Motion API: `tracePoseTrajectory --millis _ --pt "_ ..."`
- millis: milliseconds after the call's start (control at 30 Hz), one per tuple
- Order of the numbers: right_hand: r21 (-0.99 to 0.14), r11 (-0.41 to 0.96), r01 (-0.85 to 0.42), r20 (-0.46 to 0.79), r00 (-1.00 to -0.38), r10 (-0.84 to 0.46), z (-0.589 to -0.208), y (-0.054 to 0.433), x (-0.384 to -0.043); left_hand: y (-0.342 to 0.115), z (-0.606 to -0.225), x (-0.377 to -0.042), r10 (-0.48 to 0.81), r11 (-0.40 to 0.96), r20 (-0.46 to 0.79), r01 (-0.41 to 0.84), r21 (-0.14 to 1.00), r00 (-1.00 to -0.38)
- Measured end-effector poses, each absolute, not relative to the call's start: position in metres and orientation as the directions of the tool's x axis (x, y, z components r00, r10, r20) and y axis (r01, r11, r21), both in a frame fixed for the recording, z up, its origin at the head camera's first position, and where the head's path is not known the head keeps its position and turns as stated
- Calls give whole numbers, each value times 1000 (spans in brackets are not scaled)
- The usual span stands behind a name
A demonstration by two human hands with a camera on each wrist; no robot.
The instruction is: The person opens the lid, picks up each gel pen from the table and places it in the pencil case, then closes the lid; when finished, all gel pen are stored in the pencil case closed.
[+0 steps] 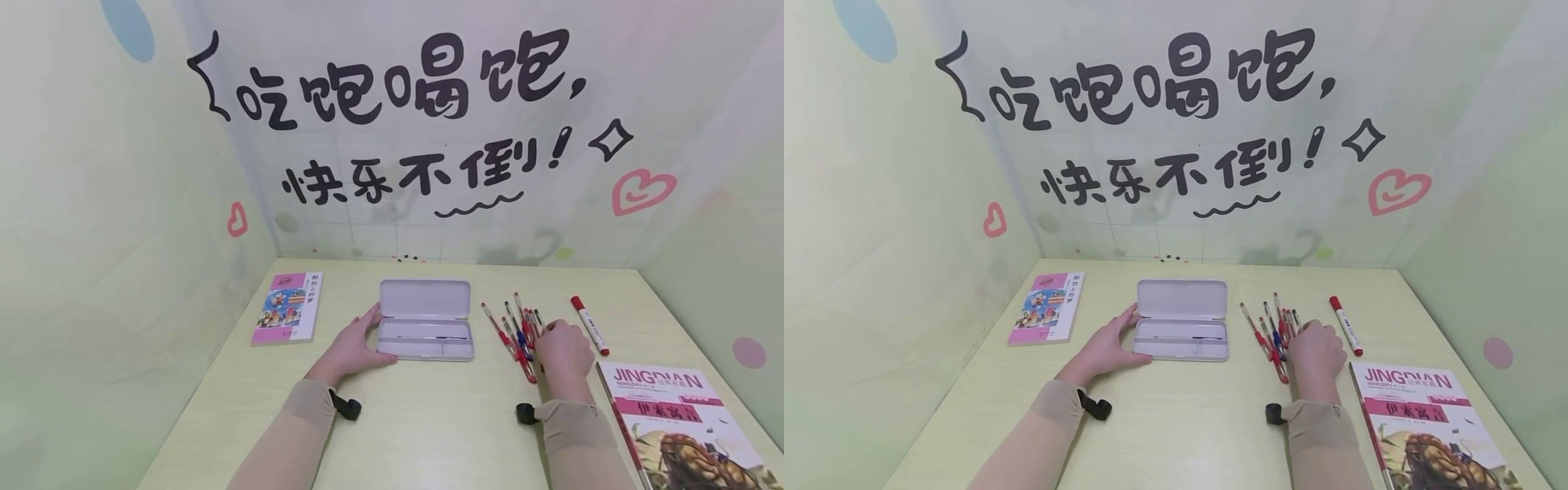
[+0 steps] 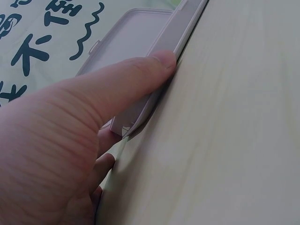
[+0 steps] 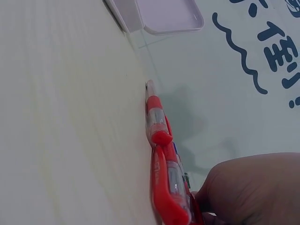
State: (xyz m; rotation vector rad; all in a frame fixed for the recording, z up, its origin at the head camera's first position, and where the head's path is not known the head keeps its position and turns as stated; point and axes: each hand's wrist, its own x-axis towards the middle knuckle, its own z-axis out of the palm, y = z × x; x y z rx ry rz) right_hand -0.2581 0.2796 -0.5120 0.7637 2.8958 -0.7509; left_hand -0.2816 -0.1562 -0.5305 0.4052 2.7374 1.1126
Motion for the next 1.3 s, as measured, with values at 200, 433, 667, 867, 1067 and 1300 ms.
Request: tracePoseTrajectory --millis 200,433,667,867,1067,1300 --pt "-442 787 431 -78 -892 445 -512 272 -258 -156 -532 -282 308 689 -41 193 699 -950" --pt "-478 812 335 79 -904 419 -510 249 -259 -158 -535 -282 313 683 -34 200 703 -949" --pt "-481 864 150 263 -915 306 -502 217 -258 -160 -540 -284 318 683 -18 216 698 -948" --pt "-495 869 -10 391 -895 213 -502 192 -261 -160 -539 -285 325 682 -11 226 696 -946" --pt "-488 867 -101 409 -904 125 -507 173 -263 -159 -537 -286 320 684 -14 221 695 -947" --pt "-468 871 -150 374 -927 41 -512 149 -263 -158 -538 -287 321 684 -15 221 696 -947"
